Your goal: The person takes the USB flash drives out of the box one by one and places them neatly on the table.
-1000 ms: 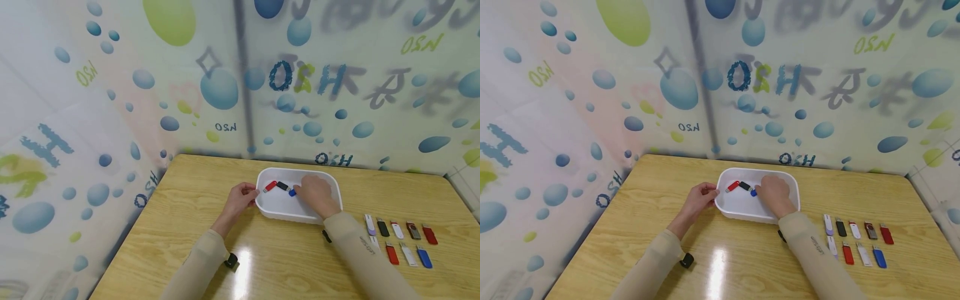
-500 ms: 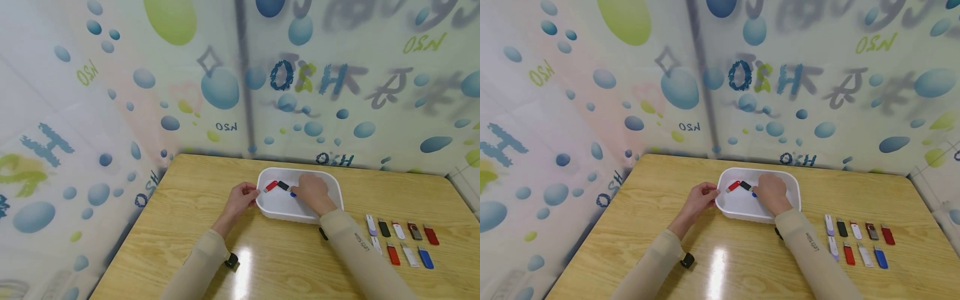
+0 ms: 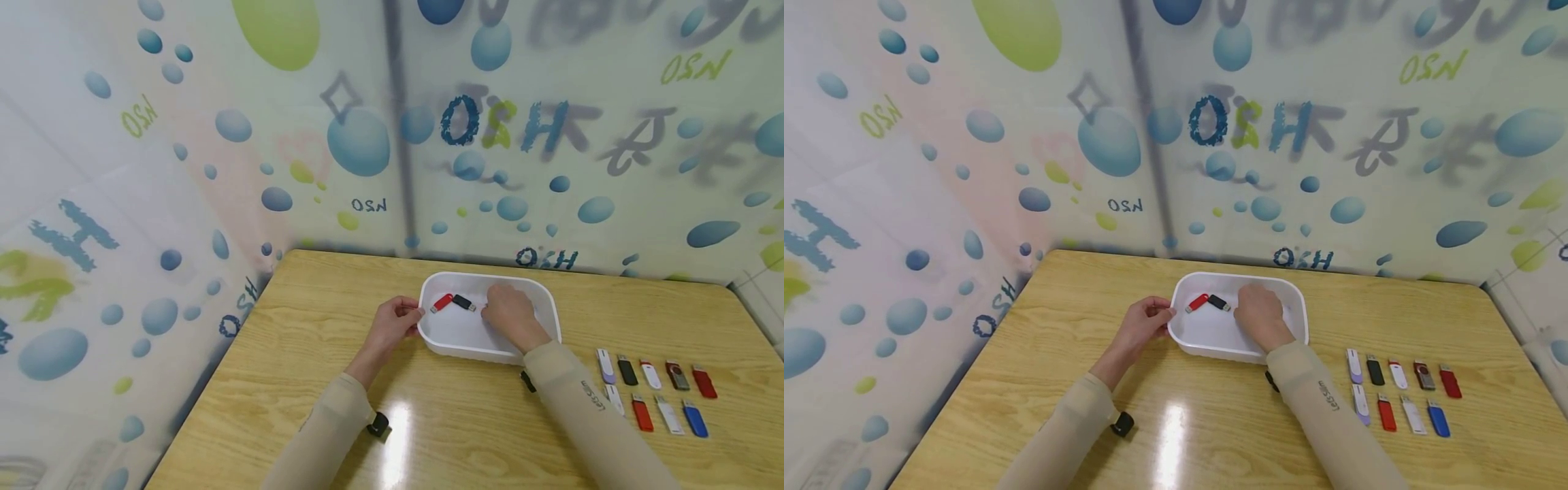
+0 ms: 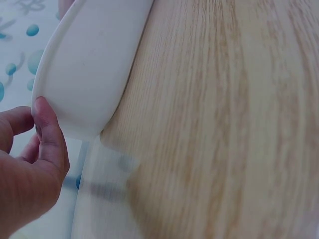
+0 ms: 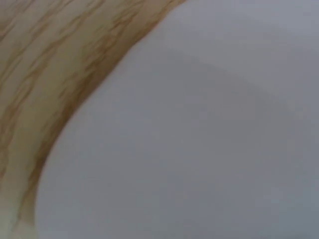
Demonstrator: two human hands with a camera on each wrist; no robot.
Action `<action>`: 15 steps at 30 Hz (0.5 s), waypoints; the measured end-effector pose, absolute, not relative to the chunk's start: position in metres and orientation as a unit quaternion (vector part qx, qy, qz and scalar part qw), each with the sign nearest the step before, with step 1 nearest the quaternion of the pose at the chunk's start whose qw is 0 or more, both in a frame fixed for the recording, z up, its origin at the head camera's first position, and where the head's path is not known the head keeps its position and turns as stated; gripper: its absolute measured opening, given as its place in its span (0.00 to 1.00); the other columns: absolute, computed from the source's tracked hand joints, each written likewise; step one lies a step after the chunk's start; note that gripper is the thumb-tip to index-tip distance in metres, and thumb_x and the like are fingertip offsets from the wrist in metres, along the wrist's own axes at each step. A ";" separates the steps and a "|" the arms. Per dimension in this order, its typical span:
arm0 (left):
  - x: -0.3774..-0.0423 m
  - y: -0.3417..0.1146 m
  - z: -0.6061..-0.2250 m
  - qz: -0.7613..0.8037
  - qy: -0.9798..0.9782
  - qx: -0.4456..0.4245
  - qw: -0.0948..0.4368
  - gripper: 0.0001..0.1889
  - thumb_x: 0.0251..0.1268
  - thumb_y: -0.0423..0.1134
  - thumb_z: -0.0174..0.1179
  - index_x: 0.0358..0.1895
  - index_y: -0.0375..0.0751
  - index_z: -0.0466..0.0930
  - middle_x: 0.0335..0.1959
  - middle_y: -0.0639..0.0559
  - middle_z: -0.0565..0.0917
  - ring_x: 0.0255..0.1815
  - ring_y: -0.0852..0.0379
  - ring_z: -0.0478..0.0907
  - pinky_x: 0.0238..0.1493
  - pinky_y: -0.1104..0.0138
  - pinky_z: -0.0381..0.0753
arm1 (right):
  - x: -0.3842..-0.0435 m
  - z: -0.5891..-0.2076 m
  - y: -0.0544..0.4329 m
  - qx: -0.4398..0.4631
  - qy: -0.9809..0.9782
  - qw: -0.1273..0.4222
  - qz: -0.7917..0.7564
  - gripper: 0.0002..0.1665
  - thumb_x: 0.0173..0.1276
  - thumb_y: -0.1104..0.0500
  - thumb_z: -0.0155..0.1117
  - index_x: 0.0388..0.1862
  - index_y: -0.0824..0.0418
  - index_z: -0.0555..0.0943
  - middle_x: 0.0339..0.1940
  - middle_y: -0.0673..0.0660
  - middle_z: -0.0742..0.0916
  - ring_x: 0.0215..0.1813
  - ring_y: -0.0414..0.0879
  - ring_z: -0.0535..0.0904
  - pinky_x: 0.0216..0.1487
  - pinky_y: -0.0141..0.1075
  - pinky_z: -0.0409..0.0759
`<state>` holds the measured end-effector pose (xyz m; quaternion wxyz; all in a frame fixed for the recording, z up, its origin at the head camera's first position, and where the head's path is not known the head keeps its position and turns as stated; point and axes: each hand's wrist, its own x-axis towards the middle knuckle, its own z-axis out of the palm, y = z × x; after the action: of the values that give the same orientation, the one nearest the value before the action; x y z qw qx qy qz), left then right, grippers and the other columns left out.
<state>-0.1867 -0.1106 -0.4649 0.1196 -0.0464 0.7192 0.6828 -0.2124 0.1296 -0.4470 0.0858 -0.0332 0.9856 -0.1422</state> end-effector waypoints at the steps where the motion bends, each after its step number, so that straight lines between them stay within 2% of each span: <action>1: -0.187 -0.111 -0.465 0.683 0.719 -0.046 0.119 0.12 0.74 0.33 0.64 0.54 0.30 0.79 0.41 0.44 0.82 0.35 0.55 0.79 0.36 0.67 0.86 | -0.212 -0.447 0.130 -0.033 0.985 0.088 -0.144 0.09 0.71 0.63 0.64 0.39 0.71 0.82 0.30 0.59 0.78 0.32 0.52 0.74 0.32 0.43 0.75; 10: -0.188 -0.110 -0.467 0.682 0.721 -0.038 0.114 0.11 0.73 0.32 0.63 0.52 0.29 0.79 0.40 0.43 0.82 0.32 0.56 0.80 0.35 0.68 0.86 | -0.206 -0.440 0.136 -0.008 0.977 0.106 -0.187 0.08 0.69 0.61 0.66 0.35 0.67 0.82 0.29 0.57 0.80 0.31 0.51 0.74 0.33 0.40 0.71; 15: -0.188 -0.110 -0.467 0.676 0.727 -0.045 0.115 0.11 0.73 0.32 0.64 0.52 0.30 0.80 0.40 0.43 0.82 0.33 0.56 0.80 0.38 0.66 0.87 | -0.201 -0.436 0.142 0.004 0.975 0.097 -0.201 0.13 0.69 0.58 0.68 0.42 0.68 0.84 0.35 0.59 0.85 0.36 0.52 0.77 0.38 0.43 0.77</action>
<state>-0.1884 -0.1100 -0.4666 0.1149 -0.0454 0.7267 0.6758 -0.2014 0.1423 -0.4357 0.0970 0.0042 0.9748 -0.2007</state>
